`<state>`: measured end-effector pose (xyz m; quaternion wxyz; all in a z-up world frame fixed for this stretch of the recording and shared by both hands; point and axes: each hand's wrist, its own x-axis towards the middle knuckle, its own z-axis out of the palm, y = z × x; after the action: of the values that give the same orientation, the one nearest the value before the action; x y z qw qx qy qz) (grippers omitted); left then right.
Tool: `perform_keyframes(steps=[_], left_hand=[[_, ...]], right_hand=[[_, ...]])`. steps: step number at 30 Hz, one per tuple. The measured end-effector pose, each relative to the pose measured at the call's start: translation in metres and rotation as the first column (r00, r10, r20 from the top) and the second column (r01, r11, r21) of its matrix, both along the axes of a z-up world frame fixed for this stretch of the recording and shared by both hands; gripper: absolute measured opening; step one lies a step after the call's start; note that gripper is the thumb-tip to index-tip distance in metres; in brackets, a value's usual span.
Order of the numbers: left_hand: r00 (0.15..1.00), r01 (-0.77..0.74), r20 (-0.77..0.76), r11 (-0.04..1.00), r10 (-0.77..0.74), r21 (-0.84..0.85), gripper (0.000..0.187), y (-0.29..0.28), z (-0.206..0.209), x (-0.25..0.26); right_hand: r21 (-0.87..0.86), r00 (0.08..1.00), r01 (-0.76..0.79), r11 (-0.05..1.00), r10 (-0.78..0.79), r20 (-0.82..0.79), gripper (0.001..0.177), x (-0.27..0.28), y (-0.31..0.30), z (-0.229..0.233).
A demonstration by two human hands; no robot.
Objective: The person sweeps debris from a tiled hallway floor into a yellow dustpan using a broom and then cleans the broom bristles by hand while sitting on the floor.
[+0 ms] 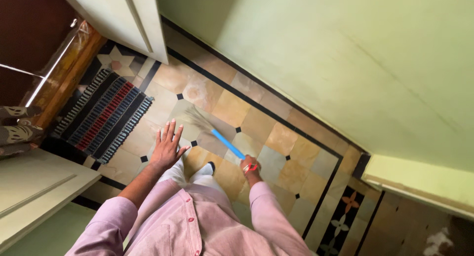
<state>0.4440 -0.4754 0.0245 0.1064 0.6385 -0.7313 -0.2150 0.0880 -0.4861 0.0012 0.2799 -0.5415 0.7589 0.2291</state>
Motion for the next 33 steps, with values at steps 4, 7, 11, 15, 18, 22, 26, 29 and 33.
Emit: perform_keyframes(steps=[4, 7, 11, 15, 18, 22, 26, 29, 33], left_hand=[[0.999, 0.035, 0.017, 0.999, -0.036, 0.026, 0.084, 0.021, 0.006, -0.034], [0.999, 0.041, 0.01, 0.999, -0.041, 0.017, 0.085, 0.034, 0.004, -0.052], [0.999, 0.032, 0.004, 0.999, -0.032, 0.015, 0.086, 0.051, 0.003, -0.08], [0.998, 0.056, -0.014, 0.998, -0.056, -0.001, 0.084, 0.053, 0.001, -0.101], [0.993, 0.115, 0.007, 0.993, -0.115, -0.009, 0.084, 0.042, 0.004, -0.116], [0.982, 0.191, 0.007, 0.981, -0.191, -0.018, 0.084, 0.025, 0.008, -0.127], [0.948, 0.316, 0.031, 0.949, -0.315, -0.002, 0.085, -0.001, 0.005, -0.133], [0.913, 0.405, 0.042, 0.914, -0.405, 0.012, 0.085, -0.023, -0.002, -0.139], [0.861, 0.506, 0.034, 0.861, -0.508, 0.037, 0.085, -0.049, -0.008, -0.146]], right_hand=[[-0.047, 0.996, 0.078, 0.996, -0.08, -0.041, 0.025, -0.04, 0.003, -0.007], [-0.066, 0.999, 0.026, 0.997, -0.027, -0.021, 0.027, -0.047, 0.022, -0.012], [-0.035, 0.998, -0.047, 0.998, 0.048, 0.042, 0.039, -0.07, 0.054, -0.004], [-0.018, 0.98, -0.197, 0.98, 0.197, 0.004, 0.03, -0.106, 0.065, 0.0], [-0.016, 0.968, -0.231, 0.973, 0.228, -0.103, 0.025, -0.12, 0.062, -0.001], [-0.041, 0.987, -0.04, 0.998, 0.033, -0.16, 0.027, -0.107, 0.074, -0.005], [-0.078, 0.97, 0.2, 0.977, -0.208, -0.127, 0.035, -0.087, 0.105, -0.015], [0.149, 0.839, 0.538, 0.829, -0.543, -0.009, 0.057, -0.088, 0.131, -0.025], [-0.025, 0.701, 0.703, 0.711, -0.687, 0.192, 0.039, -0.074, 0.189, -0.012]])
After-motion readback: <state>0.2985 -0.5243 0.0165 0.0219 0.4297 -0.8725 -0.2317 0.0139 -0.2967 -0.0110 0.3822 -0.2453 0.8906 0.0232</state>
